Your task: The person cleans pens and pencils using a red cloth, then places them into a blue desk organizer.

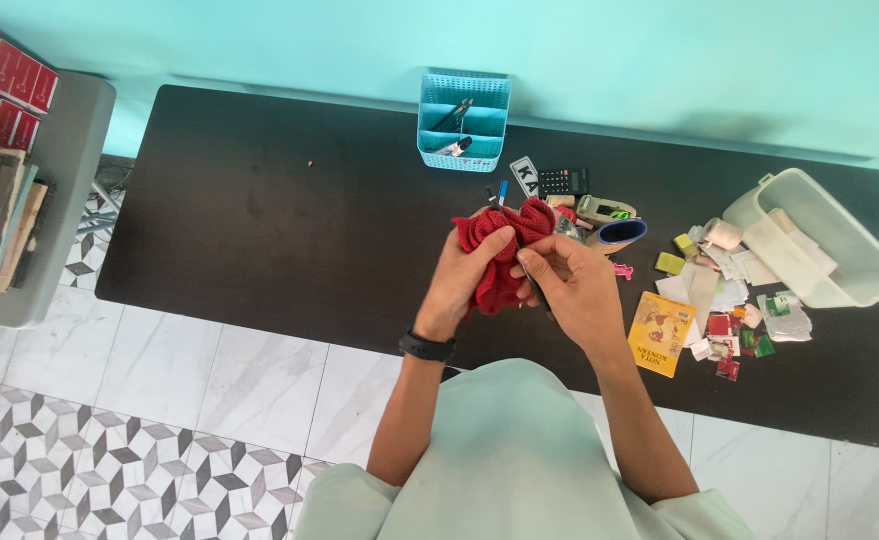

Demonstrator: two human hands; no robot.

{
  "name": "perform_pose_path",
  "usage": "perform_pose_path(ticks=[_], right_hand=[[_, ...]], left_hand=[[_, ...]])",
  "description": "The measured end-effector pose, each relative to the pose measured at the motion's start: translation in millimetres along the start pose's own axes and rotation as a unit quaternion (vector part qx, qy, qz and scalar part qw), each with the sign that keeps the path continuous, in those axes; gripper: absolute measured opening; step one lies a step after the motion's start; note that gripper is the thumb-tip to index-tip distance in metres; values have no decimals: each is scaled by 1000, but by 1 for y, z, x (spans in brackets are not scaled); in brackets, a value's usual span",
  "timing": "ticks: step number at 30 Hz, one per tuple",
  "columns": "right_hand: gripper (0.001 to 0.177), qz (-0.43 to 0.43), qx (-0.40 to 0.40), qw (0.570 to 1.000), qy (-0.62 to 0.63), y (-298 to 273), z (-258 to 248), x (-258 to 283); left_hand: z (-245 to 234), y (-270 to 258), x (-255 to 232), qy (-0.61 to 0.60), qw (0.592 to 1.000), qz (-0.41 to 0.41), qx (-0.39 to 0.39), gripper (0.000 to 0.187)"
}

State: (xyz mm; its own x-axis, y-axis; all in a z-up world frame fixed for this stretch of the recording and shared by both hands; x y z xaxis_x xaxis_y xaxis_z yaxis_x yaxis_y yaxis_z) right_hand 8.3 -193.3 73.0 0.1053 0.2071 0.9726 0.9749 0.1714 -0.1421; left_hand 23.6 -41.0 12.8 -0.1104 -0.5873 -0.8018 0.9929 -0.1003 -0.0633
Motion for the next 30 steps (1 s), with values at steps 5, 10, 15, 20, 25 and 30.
perform_pose_path(ticks=[5,10,15,20,25,30], right_hand=[[21,8,-5,999,-45,-7,-6,7],[28,-29,-1,991,-132,-30,-18,5],[22,-8,-22,996,-91,-43,-25,-12],[16,1,7,1000,-11,-37,-27,-34],[14,7,36,999,26,-33,-17,-32],[12,-174,-120,965,-155,-48,-9,11]], left_hand=[[8,2,6,-38,999,34,-10,30],[0,4,-1,-51,995,63,-53,30],[2,3,-5,-63,994,69,-53,35],[7,-1,1,-96,992,52,-56,35],[16,-10,13,-63,996,51,-34,34],[23,-15,24,-20,999,27,-29,29]])
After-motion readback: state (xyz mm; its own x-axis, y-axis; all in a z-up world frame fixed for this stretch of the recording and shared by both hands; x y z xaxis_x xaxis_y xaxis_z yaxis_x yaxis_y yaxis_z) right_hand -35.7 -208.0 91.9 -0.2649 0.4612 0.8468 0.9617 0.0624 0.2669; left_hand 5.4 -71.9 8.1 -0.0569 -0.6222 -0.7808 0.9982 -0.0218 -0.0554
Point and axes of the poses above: each hand's wrist, its own y-axis towards the middle knuckle, its own z-axis out of the palm, x = y × z, the point moved 4 cm from there along y, towards the middle knuckle, and after that the axes turned 5 degrees about -y, right-handed, at the moved point
